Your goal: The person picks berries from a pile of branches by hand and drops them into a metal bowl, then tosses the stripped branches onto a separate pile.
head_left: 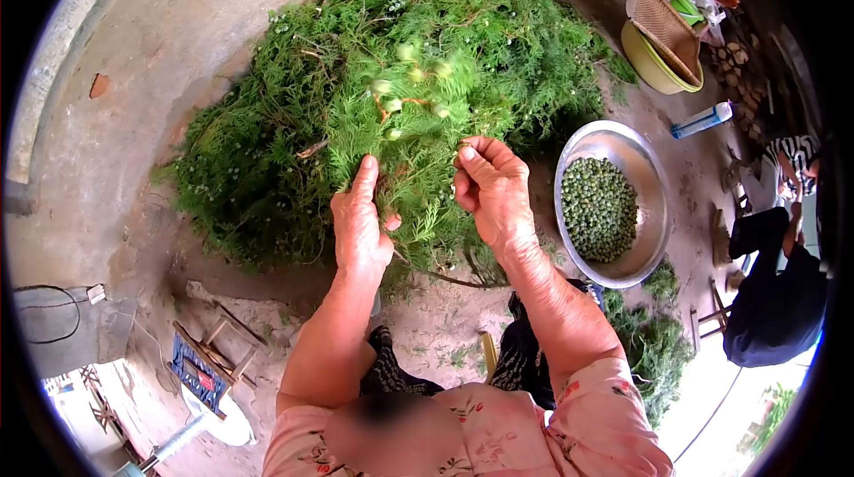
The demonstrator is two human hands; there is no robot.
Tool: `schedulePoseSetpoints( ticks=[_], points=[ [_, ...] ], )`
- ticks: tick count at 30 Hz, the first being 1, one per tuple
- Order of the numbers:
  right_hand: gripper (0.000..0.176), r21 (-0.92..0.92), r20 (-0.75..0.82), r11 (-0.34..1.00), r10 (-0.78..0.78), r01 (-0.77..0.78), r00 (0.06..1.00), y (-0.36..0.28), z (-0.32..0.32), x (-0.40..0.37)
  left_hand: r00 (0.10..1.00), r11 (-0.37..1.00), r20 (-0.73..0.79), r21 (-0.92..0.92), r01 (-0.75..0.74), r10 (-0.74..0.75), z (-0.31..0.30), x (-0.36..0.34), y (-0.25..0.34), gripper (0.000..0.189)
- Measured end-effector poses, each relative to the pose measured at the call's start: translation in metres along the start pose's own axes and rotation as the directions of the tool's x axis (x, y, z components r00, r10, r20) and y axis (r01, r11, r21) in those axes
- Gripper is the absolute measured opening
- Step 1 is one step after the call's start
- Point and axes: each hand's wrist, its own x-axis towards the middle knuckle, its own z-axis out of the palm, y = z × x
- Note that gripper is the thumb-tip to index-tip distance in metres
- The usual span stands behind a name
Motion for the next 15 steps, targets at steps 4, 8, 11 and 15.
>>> schedulePoseSetpoints(
  ticks=[4, 8, 11, 15],
  points=[
    [0.005, 0.133, 0.03, 0.991, 0.004, -0.008, 1.0, 0.001, -0.004, 0.002, 0.976, 0.997, 0.212, -0.041, 0.06, -0.05, 0.0, -0.006, -0.002, 0.03],
    [0.004, 0.291, -0.003, 0.956, 0.039, -0.036, 0.999, -0.002, -0.004, 0.001, 0.958, 0.993, 0.273, -0.063, 0.104, -0.083, -0.001, -0.005, -0.008, 0.028],
    [0.008, 0.287, 0.09, 0.958, -0.028, 0.001, 0.996, -0.008, -0.02, 0.007, 0.957, 0.992, 0.281, -0.082, 0.094, -0.068, 0.0, -0.007, -0.009, 0.028],
    [0.007, 0.42, -0.138, 0.901, -0.053, 0.107, 0.989, -0.039, -0.02, 0.016, 0.97, 0.995, 0.24, -0.077, 0.069, -0.049, -0.008, -0.003, -0.004, 0.029]
  ],
)
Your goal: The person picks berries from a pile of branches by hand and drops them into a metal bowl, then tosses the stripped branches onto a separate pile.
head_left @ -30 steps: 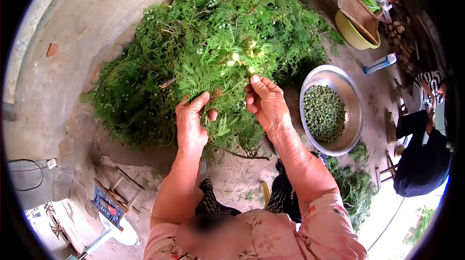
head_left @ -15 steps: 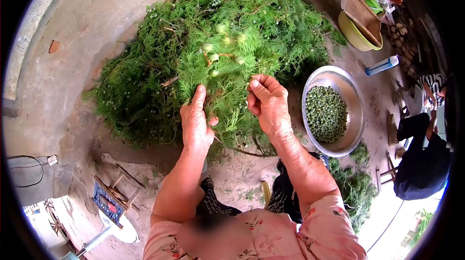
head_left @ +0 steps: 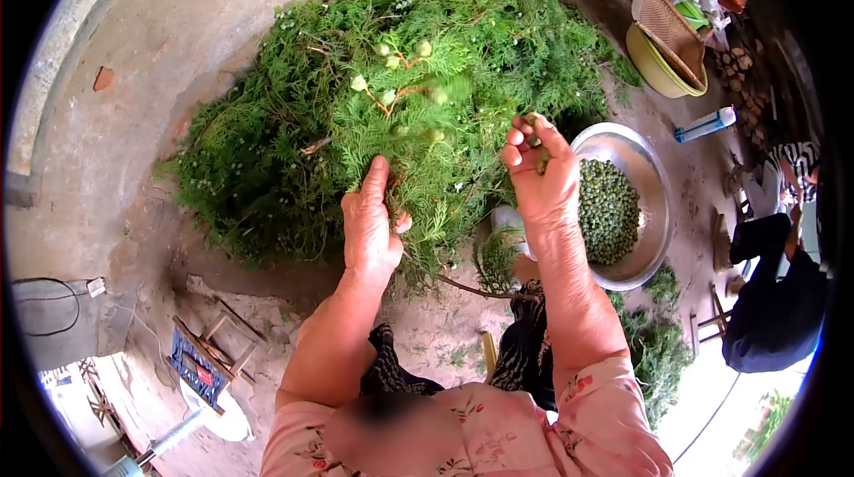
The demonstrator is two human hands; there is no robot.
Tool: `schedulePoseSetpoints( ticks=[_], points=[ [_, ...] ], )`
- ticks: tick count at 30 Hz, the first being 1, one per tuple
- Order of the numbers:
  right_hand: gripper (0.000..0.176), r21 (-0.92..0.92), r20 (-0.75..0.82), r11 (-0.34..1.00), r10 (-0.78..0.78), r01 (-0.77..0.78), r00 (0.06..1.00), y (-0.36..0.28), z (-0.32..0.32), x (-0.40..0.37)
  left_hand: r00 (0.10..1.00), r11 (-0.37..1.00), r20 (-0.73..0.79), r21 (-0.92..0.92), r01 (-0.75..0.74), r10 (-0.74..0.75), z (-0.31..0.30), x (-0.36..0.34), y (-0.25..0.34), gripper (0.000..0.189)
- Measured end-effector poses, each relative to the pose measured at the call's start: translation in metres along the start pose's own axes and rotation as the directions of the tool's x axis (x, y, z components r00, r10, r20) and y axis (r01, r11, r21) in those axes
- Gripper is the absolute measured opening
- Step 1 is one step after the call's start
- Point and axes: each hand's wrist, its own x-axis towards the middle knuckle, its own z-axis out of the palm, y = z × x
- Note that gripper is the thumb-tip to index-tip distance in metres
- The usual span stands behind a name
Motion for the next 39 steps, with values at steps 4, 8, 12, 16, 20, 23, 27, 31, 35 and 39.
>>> schedulePoseSetpoints(
  ticks=[4, 8, 12, 16, 20, 23, 27, 31, 35, 39],
  points=[
    [0.006, -0.046, 0.092, 0.993, 0.113, -0.109, 0.989, 0.0, -0.002, 0.0, 0.998, 0.999, 0.043, -0.019, 0.045, -0.044, 0.005, -0.003, 0.009, 0.027],
    [0.008, -0.308, 0.198, 0.951, 0.086, -0.021, 0.976, 0.013, -0.006, -0.003, 0.997, 0.995, 0.048, -0.081, 0.067, -0.063, 0.006, -0.001, 0.005, 0.027],
    [0.02, -0.718, 0.36, 0.598, -0.121, 0.357, 0.925, 0.025, 0.007, -0.018, 0.991, 0.988, 0.098, -0.113, 0.101, -0.09, 0.006, -0.001, 0.003, 0.026],
    [0.036, -0.718, 0.625, 0.144, -0.296, 0.681, 0.722, 0.034, 0.004, -0.015, 0.987, 0.979, 0.085, -0.14, 0.146, -0.135, 0.012, -0.004, 0.005, 0.026],
    [0.027, -0.657, 0.677, 0.118, -0.34, 0.744, 0.652, 0.036, -0.001, -0.01, 0.978, 0.981, 0.111, -0.06, 0.183, -0.175, 0.006, -0.005, 0.006, 0.027],
    [0.006, -0.616, 0.157, 0.756, -0.159, 0.223, 0.975, 0.033, 0.002, -0.016, 0.939, 0.961, 0.224, -0.027, 0.275, -0.262, 0.003, -0.008, 0.004, 0.027],
    [0.014, -0.239, 0.046, 0.964, 0.128, -0.113, 0.991, 0.027, -0.007, -0.011, 0.946, 0.963, 0.179, 0.033, 0.269, -0.27, 0.016, -0.018, -0.004, 0.031],
    [0.01, -0.178, -0.19, 0.965, 0.157, -0.191, 0.969, 0.02, -0.009, -0.005, 0.939, 0.965, 0.225, 0.01, 0.263, -0.259, 0.012, -0.016, -0.01, 0.026],
    [0.01, -0.019, -0.002, 1.0, -0.018, 0.018, 1.0, -0.003, -0.031, 0.024, 0.963, 0.973, 0.143, 0.037, 0.226, -0.229, 0.003, -0.017, -0.004, 0.024],
    [0.022, -0.125, 0.009, 0.989, 0.079, -0.078, 0.997, -0.001, -0.018, 0.009, 0.983, 0.986, 0.088, 0.019, 0.163, -0.164, 0.004, -0.012, 0.001, 0.023]
  ],
)
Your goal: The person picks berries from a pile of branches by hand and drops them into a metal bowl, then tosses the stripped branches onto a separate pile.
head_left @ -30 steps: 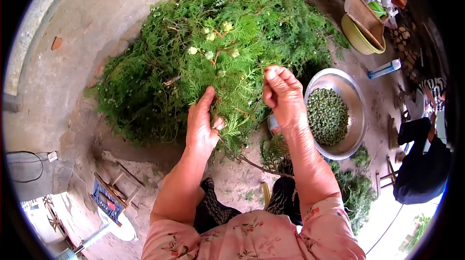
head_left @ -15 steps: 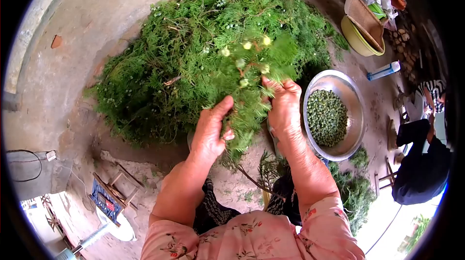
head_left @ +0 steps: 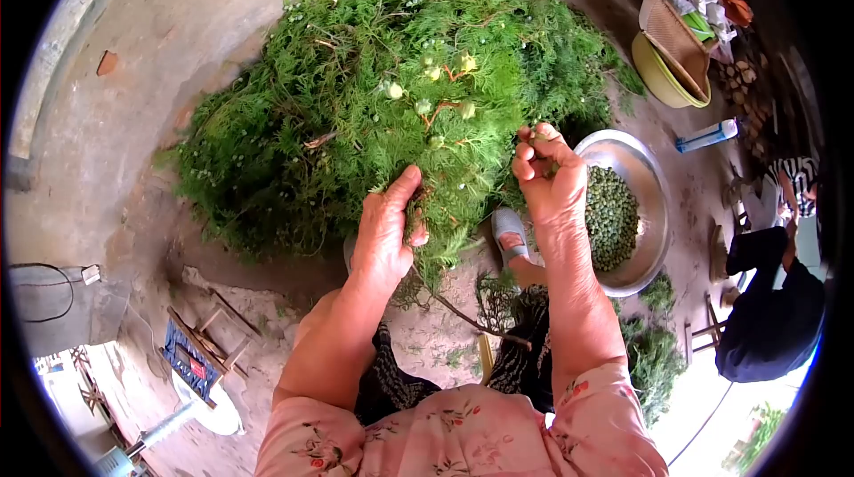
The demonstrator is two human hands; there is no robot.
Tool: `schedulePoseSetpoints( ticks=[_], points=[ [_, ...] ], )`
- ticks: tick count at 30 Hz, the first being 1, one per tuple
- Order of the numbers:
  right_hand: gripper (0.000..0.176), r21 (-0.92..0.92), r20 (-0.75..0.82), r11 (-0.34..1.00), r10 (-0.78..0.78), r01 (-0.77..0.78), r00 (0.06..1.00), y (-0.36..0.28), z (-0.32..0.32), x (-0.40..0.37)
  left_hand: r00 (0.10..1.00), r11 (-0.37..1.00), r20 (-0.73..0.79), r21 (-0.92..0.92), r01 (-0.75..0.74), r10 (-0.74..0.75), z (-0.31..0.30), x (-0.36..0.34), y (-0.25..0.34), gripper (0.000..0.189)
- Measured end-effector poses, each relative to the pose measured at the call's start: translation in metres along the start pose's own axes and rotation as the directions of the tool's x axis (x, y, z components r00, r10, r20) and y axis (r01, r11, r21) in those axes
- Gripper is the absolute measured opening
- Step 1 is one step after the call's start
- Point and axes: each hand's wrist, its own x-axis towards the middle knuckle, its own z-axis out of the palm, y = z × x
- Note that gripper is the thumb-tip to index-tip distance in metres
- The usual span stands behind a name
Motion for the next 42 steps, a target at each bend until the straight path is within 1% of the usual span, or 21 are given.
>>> schedulePoseSetpoints(
  ticks=[3, 5, 7, 9, 11, 13, 15, 17, 19, 21, 23, 24, 25, 27, 28, 29, 31, 34, 39, 40, 42],
  points=[
    [0.02, -0.06, 0.148, 0.993, 0.112, -0.105, 0.983, 0.006, -0.003, -0.004, 1.0, 0.999, 0.007, -0.017, -0.029, 0.029, 0.001, 0.0, 0.003, 0.022],
    [0.009, -0.175, 0.19, 0.982, 0.1, -0.067, 0.977, 0.014, 0.01, -0.015, 1.0, 0.999, 0.003, -0.018, -0.03, 0.03, 0.002, -0.001, 0.002, 0.023],
    [0.008, -0.473, 0.155, 0.88, 0.043, 0.036, 0.987, 0.02, 0.023, -0.026, 1.0, 1.0, 0.003, -0.018, -0.026, 0.026, 0.002, 0.0, -0.001, 0.024],
    [0.021, -0.746, 0.241, 0.611, -0.125, 0.266, 0.962, 0.028, 0.028, -0.03, 0.999, 1.0, 0.054, 0.019, -0.011, 0.01, 0.0, 0.001, -0.005, 0.026],
    [0.021, -0.68, 0.479, 0.442, -0.335, 0.584, 0.811, 0.043, 0.022, -0.016, 0.998, 0.999, 0.055, 0.046, -0.014, 0.012, 0.001, 0.0, -0.008, 0.027],
    [0.023, -0.696, 0.427, 0.528, -0.242, 0.487, 0.871, 0.044, 0.022, -0.02, 0.998, 0.997, 0.056, 0.073, -0.017, 0.013, 0.002, -0.002, -0.01, 0.028],
    [0.028, -0.413, 0.249, 0.897, -0.056, 0.158, 0.967, 0.042, 0.03, -0.027, 0.996, 0.995, 0.079, 0.084, -0.047, 0.041, 0.004, -0.003, -0.011, 0.028],
    [0.026, -0.494, 0.266, 0.842, -0.091, 0.216, 0.96, 0.043, 0.03, -0.027, 0.997, 0.995, 0.078, 0.091, -0.029, 0.021, 0.006, -0.006, -0.01, 0.028],
    [0.017, -0.808, 0.429, 0.32, -0.258, 0.495, 0.866, 0.045, 0.024, -0.022, 0.997, 0.995, 0.075, 0.098, -0.012, 0.004, 0.005, -0.006, -0.009, 0.028],
    [0.019, -0.802, 0.411, 0.365, -0.24, 0.474, 0.88, 0.046, 0.021, -0.018, 0.994, 0.995, 0.107, 0.097, 0.014, -0.024, 0.001, -0.005, -0.01, 0.029],
    [0.019, -0.667, 0.313, 0.668, -0.15, 0.329, 0.938, 0.048, 0.018, -0.016, 0.993, 0.995, 0.098, 0.089, 0.052, -0.06, 0.002, -0.005, -0.008, 0.028],
    [0.02, -0.561, 0.312, 0.767, -0.152, 0.311, 0.938, 0.049, 0.019, -0.017, 0.991, 0.993, 0.093, 0.079, 0.088, -0.095, 0.003, -0.005, -0.007, 0.027],
    [0.02, -0.56, 0.31, 0.768, -0.154, 0.311, 0.938, 0.048, 0.02, -0.02, 0.991, 0.993, 0.094, 0.082, 0.089, -0.097, 0.003, -0.005, -0.007, 0.027],
    [0.017, -0.454, -0.037, 0.891, 0.006, -0.022, 0.999, 0.04, 0.022, -0.025, 0.988, 0.993, 0.102, 0.022, 0.117, -0.118, 0.002, -0.004, -0.008, 0.026],
    [0.017, -0.167, -0.047, 0.979, 0.108, -0.115, 0.993, 0.033, 0.011, -0.015, 0.99, 0.993, 0.08, 0.004, 0.114, -0.114, 0.0, -0.004, -0.006, 0.026],
    [0.009, -0.012, 0.111, 0.992, 0.13, -0.129, 0.985, 0.023, -0.013, 0.004, 0.991, 0.993, 0.061, -0.011, 0.118, -0.117, -0.004, -0.004, -0.004, 0.025],
    [0.007, -0.033, -0.063, 0.999, -0.002, 0.0, 0.998, 0.005, -0.022, 0.015, 0.996, 0.998, -0.074, 0.014, 0.056, -0.054, 0.007, -0.007, 0.002, 0.028],
    [0.012, 0.094, -0.344, 0.991, -0.058, 0.096, 0.937, -0.024, -0.056, 0.031, 0.998, 0.999, -0.04, 0.0, 0.053, -0.053, -0.001, -0.002, 0.0, 0.028],
    [0.026, 0.241, -0.549, 0.89, -0.204, 0.387, 0.81, -0.072, -0.162, 0.055, 0.997, 0.982, 0.044, -0.174, 0.074, -0.067, -0.013, 0.01, -0.005, 0.022],
    [0.036, 0.043, -0.651, 0.887, -0.325, 0.46, 0.686, -0.08, -0.131, 0.03, 0.998, 0.97, 0.051, -0.236, 0.053, -0.042, 0.0, 0.003, -0.003, 0.02],
    [0.044, 0.079, -0.607, 0.855, -0.366, 0.512, 0.706, -0.096, -0.153, 0.025, 0.996, 0.973, 0.069, -0.219, 0.069, -0.056, -0.007, 0.008, -0.006, 0.02]
  ],
)
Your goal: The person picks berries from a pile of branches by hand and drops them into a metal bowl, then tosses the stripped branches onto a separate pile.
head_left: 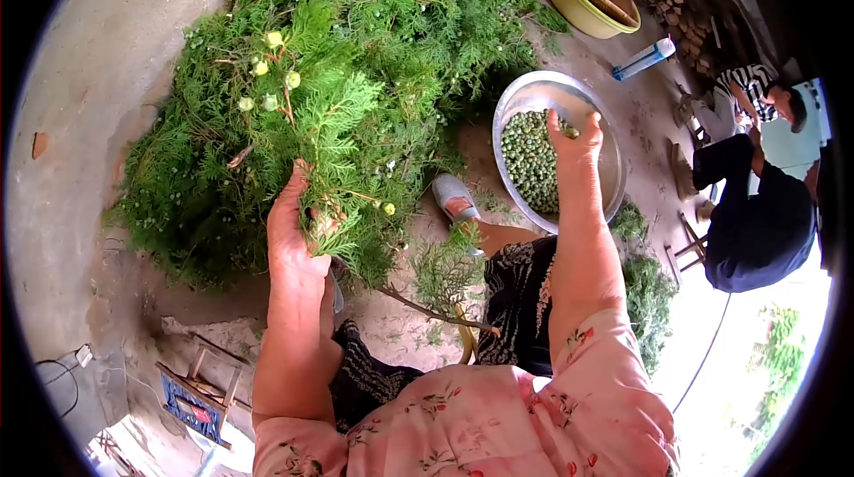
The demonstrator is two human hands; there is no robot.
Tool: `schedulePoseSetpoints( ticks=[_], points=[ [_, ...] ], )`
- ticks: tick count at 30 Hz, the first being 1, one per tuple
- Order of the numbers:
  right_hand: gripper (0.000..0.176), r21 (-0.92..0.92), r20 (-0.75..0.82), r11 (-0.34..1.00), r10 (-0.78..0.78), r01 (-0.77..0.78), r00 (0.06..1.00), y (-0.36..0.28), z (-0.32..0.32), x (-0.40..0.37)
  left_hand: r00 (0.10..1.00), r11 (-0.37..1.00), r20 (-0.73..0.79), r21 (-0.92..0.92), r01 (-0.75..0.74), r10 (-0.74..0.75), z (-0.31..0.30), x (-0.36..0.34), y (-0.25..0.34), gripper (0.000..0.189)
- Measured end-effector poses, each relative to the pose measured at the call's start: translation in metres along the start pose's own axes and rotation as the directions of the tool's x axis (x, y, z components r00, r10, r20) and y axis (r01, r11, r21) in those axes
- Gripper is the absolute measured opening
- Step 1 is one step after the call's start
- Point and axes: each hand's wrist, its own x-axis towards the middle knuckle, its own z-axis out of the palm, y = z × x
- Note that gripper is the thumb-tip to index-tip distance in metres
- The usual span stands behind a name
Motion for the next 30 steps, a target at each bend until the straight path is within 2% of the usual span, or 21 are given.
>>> schedulePoseSetpoints(
  ticks=[1, 2, 3, 4, 5, 6, 7, 9, 12, 14, 16, 17, 18, 19, 20, 21, 22, 23, 25, 28, 30],
  points=[
    [0.045, 0.039, 0.078, 0.999, -0.015, 0.012, 0.997, -0.005, -0.017, 0.021, 1.0, 1.0, 0.014, 0.017, 0.013, -0.013, -0.003, 0.002, 0.0, 0.02],
    [0.044, -0.025, 0.117, 1.0, 0.007, -0.004, 0.993, -0.009, -0.04, 0.057, 0.995, 0.993, -0.1, 0.107, 0.041, -0.03, 0.004, 0.002, 0.002, 0.025],
    [0.043, -0.088, 0.155, 0.996, 0.032, -0.019, 0.987, -0.01, -0.064, 0.093, 0.994, 0.993, -0.105, 0.11, 0.041, -0.029, 0.008, 0.002, 0.002, 0.025],
    [0.04, -0.788, 0.307, 0.533, -0.092, 0.307, 0.947, -0.013, -0.07, 0.09, 0.995, 0.994, -0.101, 0.101, 0.033, -0.022, 0.012, 0.002, 0.002, 0.026],
    [0.04, -0.79, 0.303, 0.533, -0.089, 0.302, 0.949, -0.02, -0.072, 0.09, 0.995, 0.995, -0.099, 0.092, 0.026, -0.017, 0.014, 0.002, 0.001, 0.026],
    [0.041, -0.447, 0.13, 0.883, -0.093, 0.142, 0.987, -0.028, -0.072, 0.091, 0.999, 0.994, -0.039, 0.111, 0.022, -0.018, 0.009, 0.004, 0.002, 0.027],
    [0.042, 0.037, -0.03, 0.999, 0.001, 0.0, 1.0, -0.028, -0.068, 0.083, 0.999, 0.993, -0.053, 0.118, 0.013, -0.007, 0.005, 0.005, 0.003, 0.027],
    [0.044, 0.042, -0.117, 0.996, 0.077, -0.073, 0.99, -0.037, -0.077, 0.093, 0.996, 0.996, 0.067, 0.074, 0.046, -0.051, 0.002, 0.009, 0.001, 0.028],
    [0.046, -0.034, -0.174, 0.986, 0.152, -0.161, 0.973, -0.034, -0.091, 0.11, 0.997, 0.998, 0.062, -0.033, 0.046, -0.044, -0.001, 0.015, -0.003, 0.03],
    [0.039, -0.264, -0.073, 0.964, -0.023, 0.003, 0.997, -0.03, -0.068, 0.076, 0.999, 0.999, 0.016, -0.009, 0.049, -0.049, 0.007, 0.01, -0.003, 0.029],
    [0.03, -0.259, 0.029, 0.952, 0.175, -0.162, 0.984, -0.018, -0.043, 0.066, 0.997, 0.997, 0.048, -0.038, 0.063, -0.061, 0.005, 0.013, -0.004, 0.029],
    [0.026, -0.419, 0.25, 0.905, 0.2, -0.08, 0.947, -0.01, -0.03, 0.042, 0.993, 0.994, 0.086, -0.065, 0.084, -0.078, 0.005, 0.014, -0.004, 0.029],
    [0.023, -0.543, 0.451, 0.839, 0.252, 0.039, 0.856, -0.001, -0.012, 0.008, 0.997, 0.996, 0.031, -0.055, 0.075, -0.073, 0.013, 0.008, -0.004, 0.028],
    [0.027, -0.714, 0.519, 0.673, 0.327, 0.191, 0.79, 0.006, 0.008, -0.033, 0.997, 0.996, 0.031, -0.053, 0.072, -0.07, 0.018, 0.007, -0.005, 0.028],
    [0.033, -0.763, 0.597, 0.592, 0.491, 0.26, 0.634, 0.012, 0.02, -0.064, 0.998, 0.997, 0.0, -0.037, 0.061, -0.061, 0.022, 0.006, -0.005, 0.028],
    [0.04, -0.783, 0.618, 0.527, 0.592, 0.331, 0.517, 0.023, 0.024, -0.085, 0.998, 0.999, -0.032, -0.021, 0.05, -0.051, 0.023, 0.005, -0.005, 0.027],
    [0.051, -0.776, 0.63, 0.495, 0.642, 0.39, 0.438, 0.033, 0.026, -0.104, 0.998, 0.998, 0.024, -0.032, 0.061, -0.06, 0.016, 0.009, -0.005, 0.027],
    [0.064, -0.79, 0.61, 0.51, 0.708, 0.341, 0.354, 0.042, 0.023, -0.116, 0.998, 0.998, 0.024, -0.03, 0.058, -0.057, 0.017, 0.009, -0.005, 0.027],
    [0.066, -0.766, 0.635, 0.637, 0.729, 0.087, 0.255, 0.062, 0.019, -0.142, 0.999, 0.999, -0.034, -0.001, 0.037, -0.037, 0.021, 0.007, -0.007, 0.026],
    [0.056, -0.807, 0.589, 0.547, 0.772, 0.22, 0.24, 0.082, 0.009, -0.159, 0.998, 0.998, 0.01, -0.017, 0.057, -0.057, 0.024, 0.005, -0.006, 0.025],
    [0.042, -0.8, 0.537, 0.582, 0.802, -0.144, 0.261, 0.096, 0.0, -0.157, 0.999, 0.999, 0.012, -0.027, 0.047, -0.047, 0.022, 0.005, -0.006, 0.019]
  ],
)
